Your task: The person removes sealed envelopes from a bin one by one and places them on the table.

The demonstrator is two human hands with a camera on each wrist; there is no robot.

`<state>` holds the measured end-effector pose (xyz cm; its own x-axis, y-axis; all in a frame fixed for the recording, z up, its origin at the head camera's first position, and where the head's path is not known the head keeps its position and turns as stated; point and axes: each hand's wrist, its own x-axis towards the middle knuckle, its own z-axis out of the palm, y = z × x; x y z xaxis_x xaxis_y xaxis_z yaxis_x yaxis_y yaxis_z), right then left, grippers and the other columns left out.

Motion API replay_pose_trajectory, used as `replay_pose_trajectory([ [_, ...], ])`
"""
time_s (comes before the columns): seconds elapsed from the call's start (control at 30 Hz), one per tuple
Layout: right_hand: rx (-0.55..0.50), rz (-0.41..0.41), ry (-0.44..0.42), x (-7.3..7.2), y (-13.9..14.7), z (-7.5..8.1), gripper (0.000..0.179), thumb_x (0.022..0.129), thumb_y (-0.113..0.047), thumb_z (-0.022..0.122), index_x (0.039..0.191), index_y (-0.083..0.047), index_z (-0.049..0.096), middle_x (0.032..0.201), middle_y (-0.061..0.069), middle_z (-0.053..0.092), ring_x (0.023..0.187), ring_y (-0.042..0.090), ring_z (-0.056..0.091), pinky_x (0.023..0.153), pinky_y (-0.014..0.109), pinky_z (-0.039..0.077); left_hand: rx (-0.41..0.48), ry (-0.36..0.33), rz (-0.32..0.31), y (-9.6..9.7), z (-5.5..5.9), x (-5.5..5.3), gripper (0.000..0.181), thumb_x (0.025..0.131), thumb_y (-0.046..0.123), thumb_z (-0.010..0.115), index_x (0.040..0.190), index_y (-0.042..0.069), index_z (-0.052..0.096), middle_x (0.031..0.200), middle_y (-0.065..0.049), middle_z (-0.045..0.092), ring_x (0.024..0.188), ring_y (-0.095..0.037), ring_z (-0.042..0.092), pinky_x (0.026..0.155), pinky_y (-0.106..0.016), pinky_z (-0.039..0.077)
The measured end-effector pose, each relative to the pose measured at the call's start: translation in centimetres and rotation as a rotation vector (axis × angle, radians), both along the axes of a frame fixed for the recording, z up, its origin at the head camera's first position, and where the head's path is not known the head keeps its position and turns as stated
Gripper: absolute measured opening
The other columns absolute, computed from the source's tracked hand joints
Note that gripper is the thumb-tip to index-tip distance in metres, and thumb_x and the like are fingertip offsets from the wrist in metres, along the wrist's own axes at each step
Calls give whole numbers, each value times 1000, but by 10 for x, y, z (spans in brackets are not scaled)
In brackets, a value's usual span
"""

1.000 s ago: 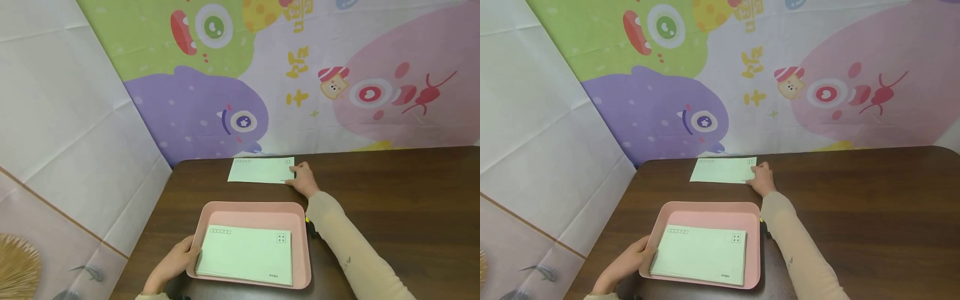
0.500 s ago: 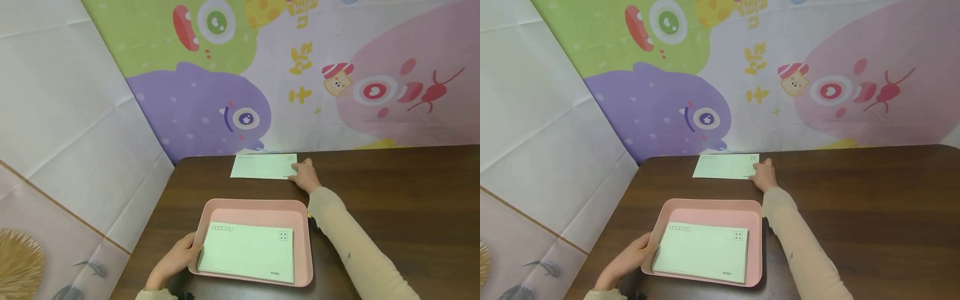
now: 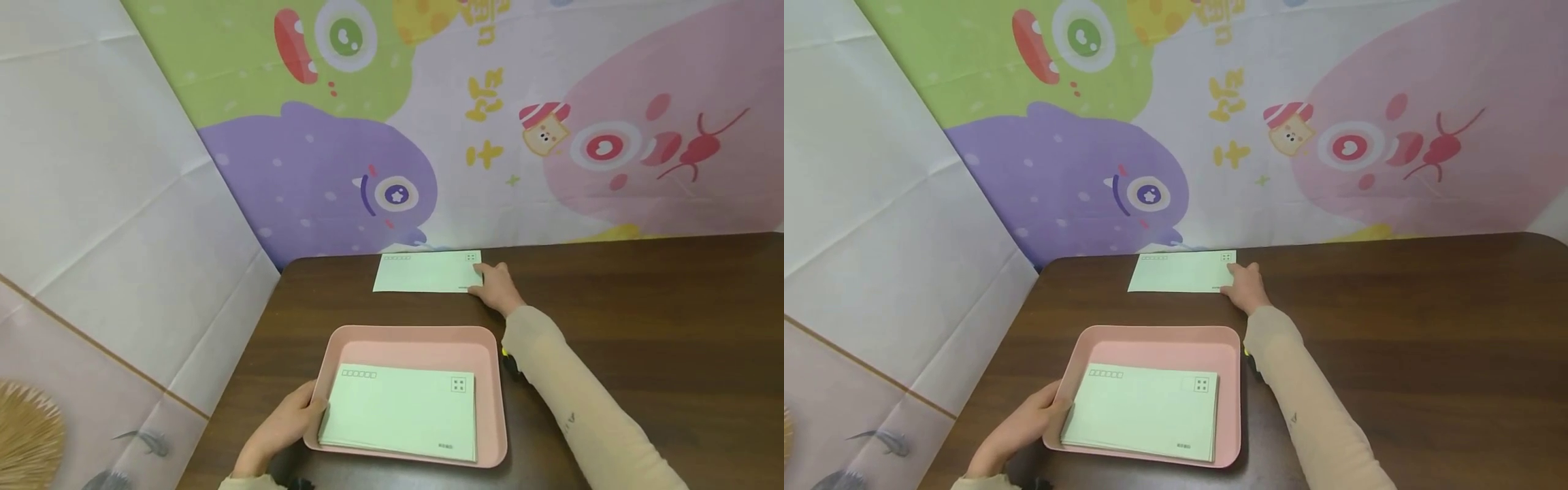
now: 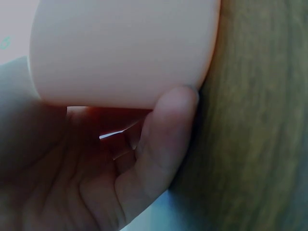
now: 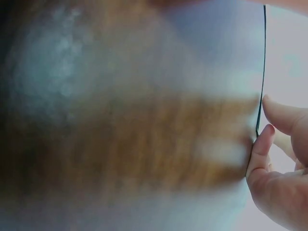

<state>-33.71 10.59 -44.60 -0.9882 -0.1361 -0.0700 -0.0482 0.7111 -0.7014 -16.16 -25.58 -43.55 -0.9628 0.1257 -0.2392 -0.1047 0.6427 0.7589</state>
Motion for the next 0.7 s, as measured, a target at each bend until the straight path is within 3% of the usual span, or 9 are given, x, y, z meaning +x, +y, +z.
replay_pose_trajectory([
  [0.1,-6,8,2,0,1,0,58,88,-15,58,137,5,33,130,32,29,118,40,31,97,50,33,8,0,-18,0,-1,0,36,93,13,45,127,0,48,117,-12,54,106,-23,48,92,-43,36],
  [0.23,-29,26,53,-2,3,-2,54,88,-12,58,134,4,38,99,24,45,94,33,39,79,42,38,9,-6,-25,0,-3,1,36,94,13,43,128,2,47,114,-11,55,104,-21,49,90,-41,37],
  [0.33,-60,40,84,-1,3,-3,47,87,-11,58,130,4,45,83,15,44,79,25,38,69,36,34,8,-12,-25,-1,-3,1,36,94,13,43,128,3,47,111,-10,56,101,-21,50,89,-39,38],
  [0.53,-91,72,128,11,4,7,30,87,-8,57,113,5,55,103,21,48,93,30,47,80,41,40,5,7,-20,1,-4,-1,39,94,14,44,131,5,45,120,-12,53,109,-23,47,94,-44,34],
  [0.7,-75,163,224,27,0,17,18,84,-3,58,101,3,60,96,17,54,88,28,53,77,40,44,-4,7,-23,1,-3,-1,36,93,14,44,128,5,47,115,-10,55,103,-21,49,90,-41,37],
])
